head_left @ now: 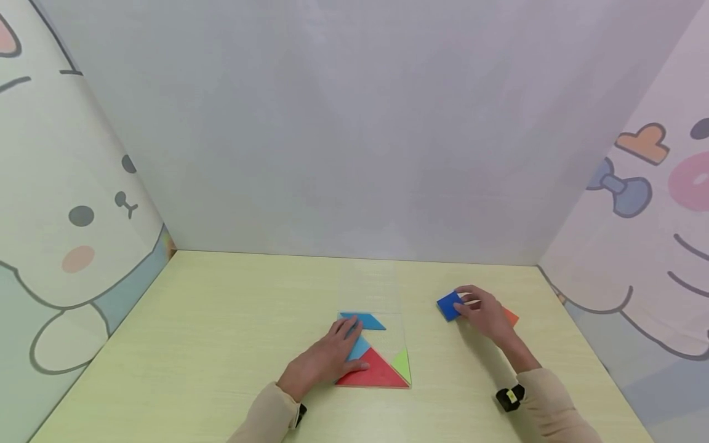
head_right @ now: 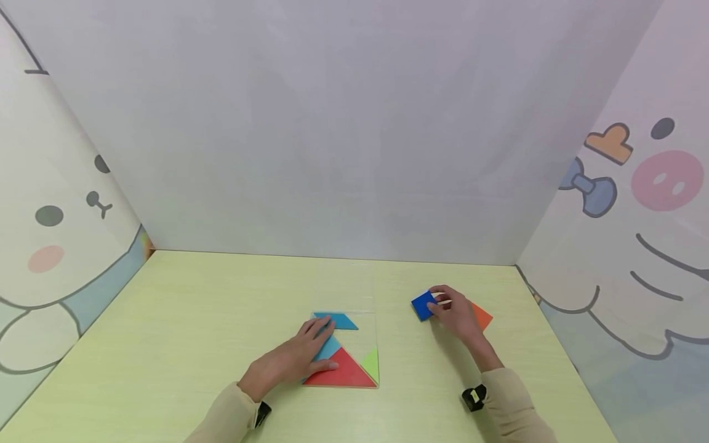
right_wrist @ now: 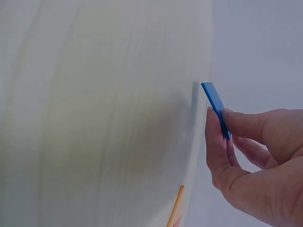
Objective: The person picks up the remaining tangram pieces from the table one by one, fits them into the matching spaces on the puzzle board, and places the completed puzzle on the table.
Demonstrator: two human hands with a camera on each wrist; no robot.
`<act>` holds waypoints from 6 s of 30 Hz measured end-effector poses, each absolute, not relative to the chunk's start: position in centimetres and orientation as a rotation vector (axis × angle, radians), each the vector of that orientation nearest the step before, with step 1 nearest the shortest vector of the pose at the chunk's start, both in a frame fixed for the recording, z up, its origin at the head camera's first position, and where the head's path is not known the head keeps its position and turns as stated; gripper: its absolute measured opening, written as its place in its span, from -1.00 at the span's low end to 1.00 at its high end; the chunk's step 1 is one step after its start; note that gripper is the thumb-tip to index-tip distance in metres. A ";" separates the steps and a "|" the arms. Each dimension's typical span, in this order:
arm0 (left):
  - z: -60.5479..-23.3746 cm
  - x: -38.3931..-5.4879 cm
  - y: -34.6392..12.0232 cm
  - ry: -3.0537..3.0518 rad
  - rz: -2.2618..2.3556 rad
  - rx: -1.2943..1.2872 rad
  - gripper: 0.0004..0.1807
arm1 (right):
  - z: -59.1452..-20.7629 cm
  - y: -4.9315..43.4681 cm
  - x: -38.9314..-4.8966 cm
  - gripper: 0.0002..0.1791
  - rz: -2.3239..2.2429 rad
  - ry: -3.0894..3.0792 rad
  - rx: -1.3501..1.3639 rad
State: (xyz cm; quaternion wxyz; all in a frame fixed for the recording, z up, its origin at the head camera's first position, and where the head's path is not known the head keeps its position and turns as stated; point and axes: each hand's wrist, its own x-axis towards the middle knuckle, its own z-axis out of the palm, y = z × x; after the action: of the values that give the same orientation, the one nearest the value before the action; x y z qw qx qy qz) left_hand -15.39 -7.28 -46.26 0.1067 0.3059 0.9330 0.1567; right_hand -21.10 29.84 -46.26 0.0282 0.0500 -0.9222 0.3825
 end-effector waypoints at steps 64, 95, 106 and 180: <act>-45.9 -15.3 -7.1 2.743 0.439 0.874 -0.14 | -46.1 21.3 -18.0 -0.70 1.426 -2.837 0.537; -45.9 -15.5 -6.9 2.739 0.402 0.840 -0.12 | -46.7 19.1 -17.5 -0.71 1.450 -2.869 0.790; -45.9 -15.5 -6.9 2.741 0.423 0.849 -0.12 | -46.8 18.9 -17.5 -0.72 1.281 -2.858 0.879; -46.1 -15.3 -7.1 2.722 0.463 0.872 -0.13 | -46.1 24.1 -17.2 -0.69 1.048 -2.876 0.496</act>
State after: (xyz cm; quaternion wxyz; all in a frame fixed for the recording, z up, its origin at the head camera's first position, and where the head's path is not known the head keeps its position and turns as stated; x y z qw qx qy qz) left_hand -15.34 -7.14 -46.07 0.1230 0.2988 0.9330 0.1588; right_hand -17.24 24.12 -46.14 0.0204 0.1598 -0.9273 0.3379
